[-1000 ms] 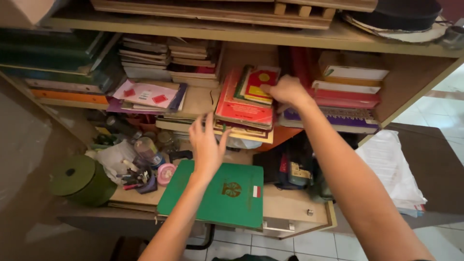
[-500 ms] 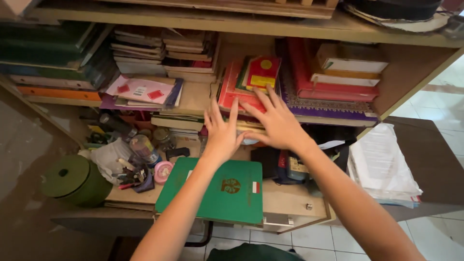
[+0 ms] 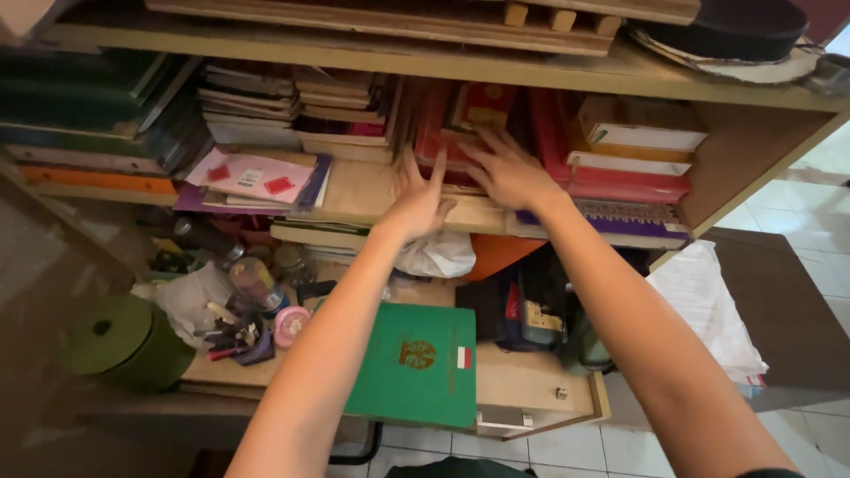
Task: Organizing books and folders on a shelf.
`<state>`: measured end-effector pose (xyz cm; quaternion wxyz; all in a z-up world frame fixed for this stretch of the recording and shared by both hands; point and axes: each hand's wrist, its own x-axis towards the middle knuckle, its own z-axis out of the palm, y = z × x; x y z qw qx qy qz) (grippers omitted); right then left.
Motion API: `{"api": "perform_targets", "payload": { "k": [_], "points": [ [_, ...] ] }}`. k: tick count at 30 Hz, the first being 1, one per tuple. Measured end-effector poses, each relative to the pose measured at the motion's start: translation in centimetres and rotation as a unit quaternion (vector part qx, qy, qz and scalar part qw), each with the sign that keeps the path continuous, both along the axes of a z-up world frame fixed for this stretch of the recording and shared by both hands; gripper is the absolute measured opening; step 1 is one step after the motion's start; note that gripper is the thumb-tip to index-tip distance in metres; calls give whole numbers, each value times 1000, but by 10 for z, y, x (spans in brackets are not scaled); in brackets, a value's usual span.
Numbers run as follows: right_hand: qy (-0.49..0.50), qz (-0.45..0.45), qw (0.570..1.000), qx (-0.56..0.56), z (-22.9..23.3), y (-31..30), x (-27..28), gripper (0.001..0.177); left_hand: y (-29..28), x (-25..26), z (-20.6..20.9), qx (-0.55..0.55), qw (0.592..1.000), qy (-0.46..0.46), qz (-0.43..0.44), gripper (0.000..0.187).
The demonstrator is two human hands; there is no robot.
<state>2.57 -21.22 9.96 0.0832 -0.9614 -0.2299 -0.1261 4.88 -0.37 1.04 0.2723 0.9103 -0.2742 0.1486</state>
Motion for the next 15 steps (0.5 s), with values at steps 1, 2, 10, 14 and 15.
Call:
{"api": "perform_targets", "payload": {
  "k": [1, 2, 10, 14, 15],
  "points": [
    [-1, -1, 1000, -1, 1, 1, 5, 50, -2, 11, -6, -1, 1000, -1, -1, 103],
    [9, -12, 1000, 0, 3, 2, 11, 53, -3, 23, -11, 5, 1000, 2, -2, 104],
    [68, -106, 992, -22, 5, -5, 43, 78, -12, 66, -1, 43, 999, 12, 3, 103],
    [131, -149, 980, -16, 11, 0, 46, 83, -10, 53, 31, 107, 991, 85, 12, 102],
    [139, -162, 977, -25, 12, 1, 46, 84, -9, 47, 41, 121, 987, 108, 19, 102]
  ]
}}
